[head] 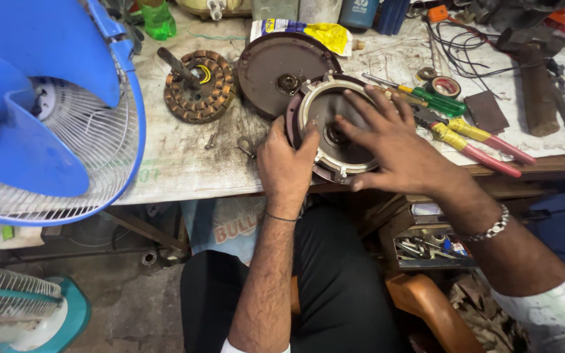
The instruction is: The person applies grease to the bearing area of a fan motor end cap and then to the bearing inside the motor housing, spreading it by hand. They handle the end cap and motor housing separately on a cluttered workbench.
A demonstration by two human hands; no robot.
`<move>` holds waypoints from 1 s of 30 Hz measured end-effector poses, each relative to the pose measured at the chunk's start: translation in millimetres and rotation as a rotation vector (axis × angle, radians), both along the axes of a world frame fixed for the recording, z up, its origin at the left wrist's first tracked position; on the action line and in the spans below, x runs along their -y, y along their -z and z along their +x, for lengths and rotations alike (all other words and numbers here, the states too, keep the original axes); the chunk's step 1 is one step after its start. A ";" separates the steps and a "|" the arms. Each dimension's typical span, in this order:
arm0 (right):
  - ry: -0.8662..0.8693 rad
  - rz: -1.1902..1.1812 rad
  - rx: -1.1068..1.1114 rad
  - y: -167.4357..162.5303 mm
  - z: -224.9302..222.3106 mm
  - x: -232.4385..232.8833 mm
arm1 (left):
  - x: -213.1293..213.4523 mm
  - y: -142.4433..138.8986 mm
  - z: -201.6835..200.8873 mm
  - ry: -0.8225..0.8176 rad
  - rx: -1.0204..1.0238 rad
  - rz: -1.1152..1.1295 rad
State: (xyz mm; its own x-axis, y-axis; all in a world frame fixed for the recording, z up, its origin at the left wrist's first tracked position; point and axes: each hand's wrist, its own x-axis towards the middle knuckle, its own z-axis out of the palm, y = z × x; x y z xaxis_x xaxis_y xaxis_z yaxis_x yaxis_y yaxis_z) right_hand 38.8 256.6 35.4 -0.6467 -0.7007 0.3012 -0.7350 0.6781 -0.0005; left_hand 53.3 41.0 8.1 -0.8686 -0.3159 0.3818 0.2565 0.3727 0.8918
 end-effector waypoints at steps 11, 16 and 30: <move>0.028 0.050 -0.124 2.1 6.7 2.4 | 1.4 -0.4 0.6 0.024 -0.007 0.025; 0.126 0.084 -0.127 4.2 -3.4 0.0 | 0.5 -3.4 -0.3 0.011 -0.052 0.000; 0.189 0.133 -0.134 -2.8 5.6 0.1 | 0.9 -2.9 0.1 0.013 -0.049 0.001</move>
State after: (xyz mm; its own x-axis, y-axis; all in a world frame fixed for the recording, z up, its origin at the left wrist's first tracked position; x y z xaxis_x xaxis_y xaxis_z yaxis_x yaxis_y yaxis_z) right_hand 44.4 256.6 38.2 -0.7304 -0.6104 0.3064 -0.5827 0.7910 0.1865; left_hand 53.4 40.1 11.0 -0.8531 -0.3051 0.4233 0.3044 0.3680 0.8786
